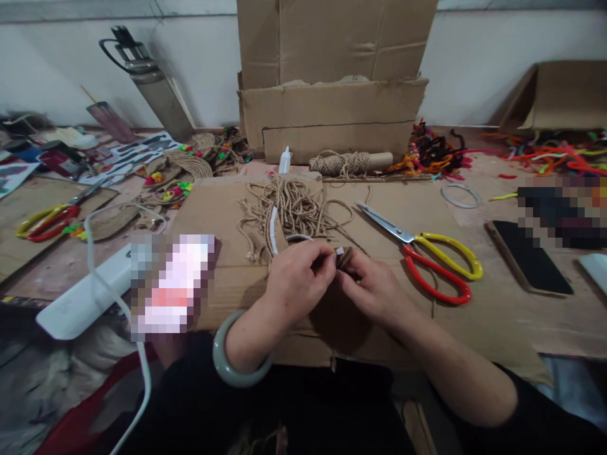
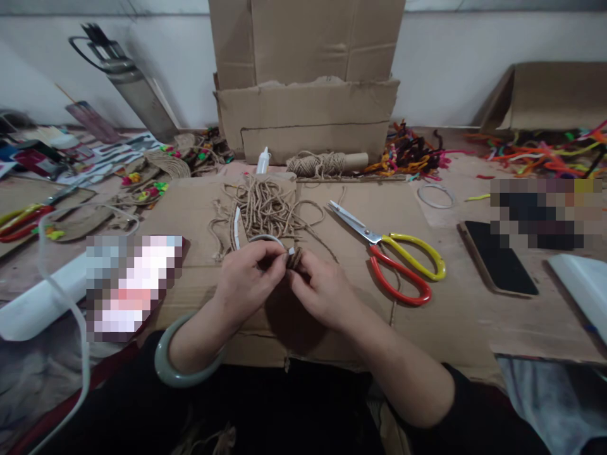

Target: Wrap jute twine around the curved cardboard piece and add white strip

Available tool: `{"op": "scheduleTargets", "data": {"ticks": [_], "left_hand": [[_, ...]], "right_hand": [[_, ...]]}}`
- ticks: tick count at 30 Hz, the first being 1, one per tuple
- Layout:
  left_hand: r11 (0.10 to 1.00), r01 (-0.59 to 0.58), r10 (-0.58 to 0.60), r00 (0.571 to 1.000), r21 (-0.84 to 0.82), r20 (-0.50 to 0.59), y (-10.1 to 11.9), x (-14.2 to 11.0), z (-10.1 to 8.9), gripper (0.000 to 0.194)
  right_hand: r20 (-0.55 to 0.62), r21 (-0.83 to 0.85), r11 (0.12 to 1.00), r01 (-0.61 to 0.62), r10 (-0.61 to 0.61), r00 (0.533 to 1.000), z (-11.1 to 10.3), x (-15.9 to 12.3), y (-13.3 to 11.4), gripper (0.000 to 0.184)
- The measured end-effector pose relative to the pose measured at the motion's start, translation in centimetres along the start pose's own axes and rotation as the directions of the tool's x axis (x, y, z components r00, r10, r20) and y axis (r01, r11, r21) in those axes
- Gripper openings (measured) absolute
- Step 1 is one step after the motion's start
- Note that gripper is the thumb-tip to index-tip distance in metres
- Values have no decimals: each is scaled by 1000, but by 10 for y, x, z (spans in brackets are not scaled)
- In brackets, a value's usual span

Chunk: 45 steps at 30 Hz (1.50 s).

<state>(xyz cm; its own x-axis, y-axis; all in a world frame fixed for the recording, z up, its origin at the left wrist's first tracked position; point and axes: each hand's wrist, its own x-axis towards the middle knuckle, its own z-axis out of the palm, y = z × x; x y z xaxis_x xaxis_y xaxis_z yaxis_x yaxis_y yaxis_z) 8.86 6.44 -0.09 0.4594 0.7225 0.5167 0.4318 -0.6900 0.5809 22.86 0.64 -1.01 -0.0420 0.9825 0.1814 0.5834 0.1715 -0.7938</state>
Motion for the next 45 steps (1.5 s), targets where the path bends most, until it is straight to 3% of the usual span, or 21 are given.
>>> {"op": "scheduleTargets", "data": {"ticks": [12, 15, 18, 20, 22, 25, 27, 29, 32, 37, 41, 45], "left_hand": [[987, 92, -88, 995, -132, 38, -1, 2, -3, 10], [976, 84, -81, 996, -201, 26, 0, 0, -6, 10], [955, 48, -65, 997, -291, -47, 1, -3, -8, 11], [932, 65, -105, 990, -358, -94, 0, -5, -8, 15], [882, 175, -216, 975, -437, -46, -2, -3, -7, 21], [681, 445, -388, 893, -582, 229, -6, 2, -3, 28], [534, 526, -395, 847, -662, 355, -7, 5, -1, 28], [478, 513, -386, 852, -713, 354, -9, 6, 1, 26], [500, 491, -410, 860, -714, 304, -11, 4, 3, 23], [574, 514, -427, 852, -638, 302, -12, 3, 0, 16], [639, 470, -399, 879, -608, 261, -7, 6, -3, 9], [662, 473, -403, 879, -582, 256, -6, 7, -4, 8]], "right_hand": [[-5, 102, 994, -35, 36, 999, 1, -1, 1, 10], [-35, 205, 978, -42, 50, 998, 2, 2, 1, 10], [-105, 389, 914, -114, 167, 980, -1, 5, 3, 10], [-189, 516, 845, -141, 273, 943, -4, 7, 4, 16], [-296, 615, 782, -105, 352, 888, -7, 8, 5, 22], [-381, 690, 723, -32, 401, 833, -9, 9, 3, 26], [-337, 705, 708, -43, 388, 858, -8, 8, 2, 25], [-239, 684, 724, -91, 341, 909, -7, 7, 2, 24], [-148, 647, 749, -143, 307, 940, -8, 7, 4, 26], [-200, 564, 802, -197, 364, 910, -15, 7, 9, 23], [-175, 484, 842, -238, 360, 917, -18, 7, 9, 21], [-137, 458, 846, -273, 370, 919, -19, 6, 8, 19]]}}
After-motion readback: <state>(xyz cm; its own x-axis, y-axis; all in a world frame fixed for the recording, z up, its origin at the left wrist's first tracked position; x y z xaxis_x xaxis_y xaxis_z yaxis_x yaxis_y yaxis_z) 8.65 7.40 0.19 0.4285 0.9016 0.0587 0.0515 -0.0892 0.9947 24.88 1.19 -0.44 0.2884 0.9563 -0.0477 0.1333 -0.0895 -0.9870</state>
